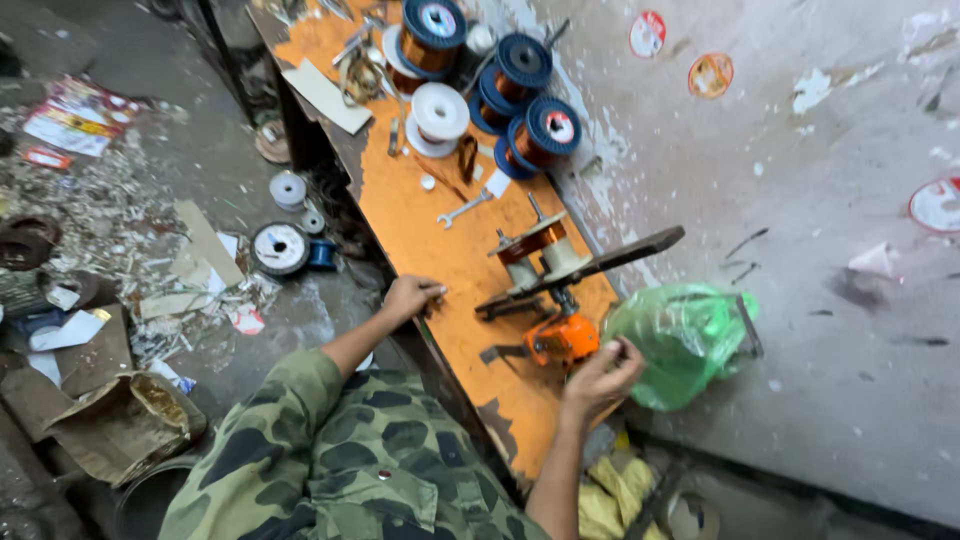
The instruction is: The person operates a manual wire-winding machine to wrap copper wire onto a cylindrical bobbin. They adjust the wire and the bobbin by hand, then use a lever to rotate the mechanism and wind the wire. The person repeats this process, occasionally pausing to reposition the wire.
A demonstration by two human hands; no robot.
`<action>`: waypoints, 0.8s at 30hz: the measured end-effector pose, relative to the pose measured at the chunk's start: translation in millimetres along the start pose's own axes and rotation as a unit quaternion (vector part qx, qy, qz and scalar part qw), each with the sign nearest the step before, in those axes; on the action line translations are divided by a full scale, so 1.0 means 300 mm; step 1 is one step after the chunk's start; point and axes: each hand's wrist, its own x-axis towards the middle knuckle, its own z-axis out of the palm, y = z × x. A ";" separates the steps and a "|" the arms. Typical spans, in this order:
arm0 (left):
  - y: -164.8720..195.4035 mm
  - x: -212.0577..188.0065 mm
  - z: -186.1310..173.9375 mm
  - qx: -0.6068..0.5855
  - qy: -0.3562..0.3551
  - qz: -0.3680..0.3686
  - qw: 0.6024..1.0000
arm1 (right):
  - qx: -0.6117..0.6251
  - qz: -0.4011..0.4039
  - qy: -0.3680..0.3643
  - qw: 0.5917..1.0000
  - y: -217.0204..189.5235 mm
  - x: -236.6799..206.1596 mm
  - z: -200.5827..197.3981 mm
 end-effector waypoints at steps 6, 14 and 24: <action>0.000 -0.064 0.046 0.138 0.153 0.082 0.975 | -0.084 -0.170 -0.098 0.977 -0.098 0.031 0.190; -0.096 -0.021 0.027 0.223 0.227 0.113 0.941 | -0.082 -0.028 -0.155 0.984 -0.064 0.087 0.327; 0.200 0.439 -0.382 0.166 0.253 0.316 0.899 | -0.201 0.032 -0.046 0.978 0.019 0.059 0.423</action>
